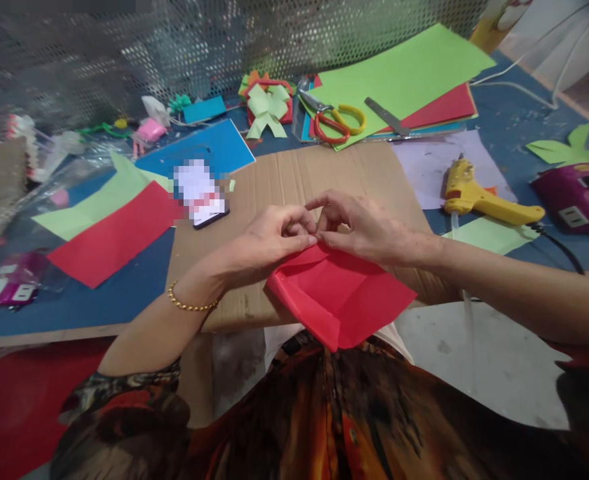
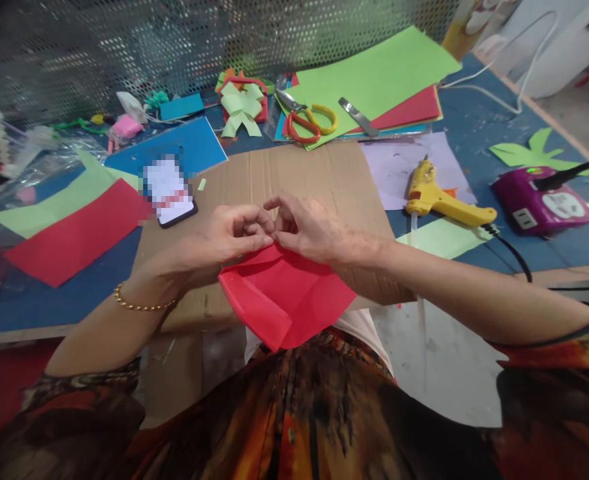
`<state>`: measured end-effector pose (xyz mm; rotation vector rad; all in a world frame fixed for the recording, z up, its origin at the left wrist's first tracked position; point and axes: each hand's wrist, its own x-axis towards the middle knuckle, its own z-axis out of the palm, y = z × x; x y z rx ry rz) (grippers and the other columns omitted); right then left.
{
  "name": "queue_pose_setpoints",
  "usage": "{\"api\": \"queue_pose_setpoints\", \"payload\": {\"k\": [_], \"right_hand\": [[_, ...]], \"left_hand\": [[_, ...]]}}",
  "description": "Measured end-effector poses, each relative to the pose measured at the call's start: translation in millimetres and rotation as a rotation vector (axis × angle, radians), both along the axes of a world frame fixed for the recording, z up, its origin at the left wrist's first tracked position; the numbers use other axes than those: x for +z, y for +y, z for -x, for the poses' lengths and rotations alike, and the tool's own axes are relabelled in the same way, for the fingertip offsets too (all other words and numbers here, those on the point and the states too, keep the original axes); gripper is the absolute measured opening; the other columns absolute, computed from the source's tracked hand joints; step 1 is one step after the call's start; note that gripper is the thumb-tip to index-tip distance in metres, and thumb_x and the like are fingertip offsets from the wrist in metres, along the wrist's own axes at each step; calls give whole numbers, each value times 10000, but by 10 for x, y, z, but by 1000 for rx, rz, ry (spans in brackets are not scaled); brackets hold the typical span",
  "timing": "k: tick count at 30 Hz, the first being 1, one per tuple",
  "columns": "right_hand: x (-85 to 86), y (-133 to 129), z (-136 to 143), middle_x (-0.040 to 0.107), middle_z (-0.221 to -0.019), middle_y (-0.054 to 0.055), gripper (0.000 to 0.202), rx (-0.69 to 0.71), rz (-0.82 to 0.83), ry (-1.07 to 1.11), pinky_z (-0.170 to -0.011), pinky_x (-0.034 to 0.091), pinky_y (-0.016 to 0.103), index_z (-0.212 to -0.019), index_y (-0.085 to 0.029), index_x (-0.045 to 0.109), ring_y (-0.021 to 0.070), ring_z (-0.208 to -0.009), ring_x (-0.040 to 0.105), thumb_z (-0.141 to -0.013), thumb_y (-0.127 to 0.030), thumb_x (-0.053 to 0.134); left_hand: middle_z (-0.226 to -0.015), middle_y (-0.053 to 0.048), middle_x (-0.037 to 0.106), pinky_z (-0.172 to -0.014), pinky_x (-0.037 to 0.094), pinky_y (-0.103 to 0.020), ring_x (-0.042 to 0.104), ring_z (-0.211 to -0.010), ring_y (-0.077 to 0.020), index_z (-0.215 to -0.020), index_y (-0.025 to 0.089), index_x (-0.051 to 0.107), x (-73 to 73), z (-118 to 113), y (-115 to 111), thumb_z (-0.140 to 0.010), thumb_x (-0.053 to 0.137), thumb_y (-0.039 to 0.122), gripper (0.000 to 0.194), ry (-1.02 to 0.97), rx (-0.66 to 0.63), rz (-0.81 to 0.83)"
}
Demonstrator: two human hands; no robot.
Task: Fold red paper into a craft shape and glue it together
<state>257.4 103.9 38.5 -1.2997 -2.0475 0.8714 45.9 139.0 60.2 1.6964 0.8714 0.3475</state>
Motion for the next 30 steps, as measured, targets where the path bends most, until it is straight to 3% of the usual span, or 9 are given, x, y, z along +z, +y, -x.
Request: {"api": "queue_pose_setpoints", "payload": {"k": [4, 8, 13, 18, 22, 26, 28, 30], "right_hand": [[43, -20, -38, 772, -883, 48, 429, 14, -61, -28, -730, 469, 306, -1317, -141, 670, 175, -793, 675, -956, -354, 579], [130, -30, -113, 803, -997, 88, 307, -39, -99, -114, -749, 456, 332, -1094, -192, 766, 198, -849, 693, -1019, -336, 505], [146, -22, -86, 748, -860, 75, 245, 63, -102, -144, -705, 417, 307, -925, -164, 747, 165, -751, 622, -983, -337, 584], [110, -23, -26, 684, -779, 38, 192, 44, -73, -156, -668, 370, 279, -794, -174, 639, 129, -697, 548, -949, -270, 578], [125, 0, 3, 635, -743, 16, 170, 50, -96, -177, -655, 343, 287, -787, -191, 586, 123, -669, 500, -939, -266, 575], [319, 98, -114, 637, -731, 30, 282, 78, -41, -207, -672, 393, 325, -765, -230, 570, 155, -668, 530, -1007, -358, 503], [472, 88, -275, 737, -921, 77, 307, 26, -28, -149, -778, 489, 372, -882, -250, 616, 204, -812, 651, -1047, -443, 444], [594, -27, -463, 756, -1034, 95, 325, -141, -74, -105, -864, 537, 436, -1029, -273, 634, 242, -894, 708, -1062, -502, 406]], "left_hand": [[-710, 14, 602, -558, 379, -232, 517, -646, -102, -839, 165, 678, -6, 11, 7, -885, 664, 251, 98, 7, -7, -93], [-735, -2, 636, -580, 386, -240, 542, -674, -112, -825, 154, 676, 12, 19, 6, -882, 656, 264, 126, 32, 2, -152], [-696, 13, 612, -562, 358, -235, 505, -649, -102, -788, 158, 668, 25, 21, 5, -889, 660, 269, 150, 61, -14, -181], [-674, 26, 592, -550, 348, -226, 478, -621, -89, -785, 163, 662, 39, 12, -13, -900, 672, 267, 155, 35, -9, -142], [-658, 31, 575, -537, 334, -222, 470, -604, -85, -753, 170, 646, 69, 5, -41, -864, 695, 237, 139, 4, 27, -81], [-642, 31, 572, -539, 345, -220, 483, -599, -89, -736, 174, 654, 74, 9, -33, -809, 729, 235, 121, -29, 106, 10], [-664, 29, 592, -556, 375, -216, 509, -613, -90, -738, 176, 654, 45, 15, 2, -784, 761, 256, 141, -87, 189, 37], [-693, 26, 620, -571, 404, -214, 536, -624, -91, -752, 180, 649, 4, 20, 52, -763, 791, 273, 171, -159, 289, 55]]}}
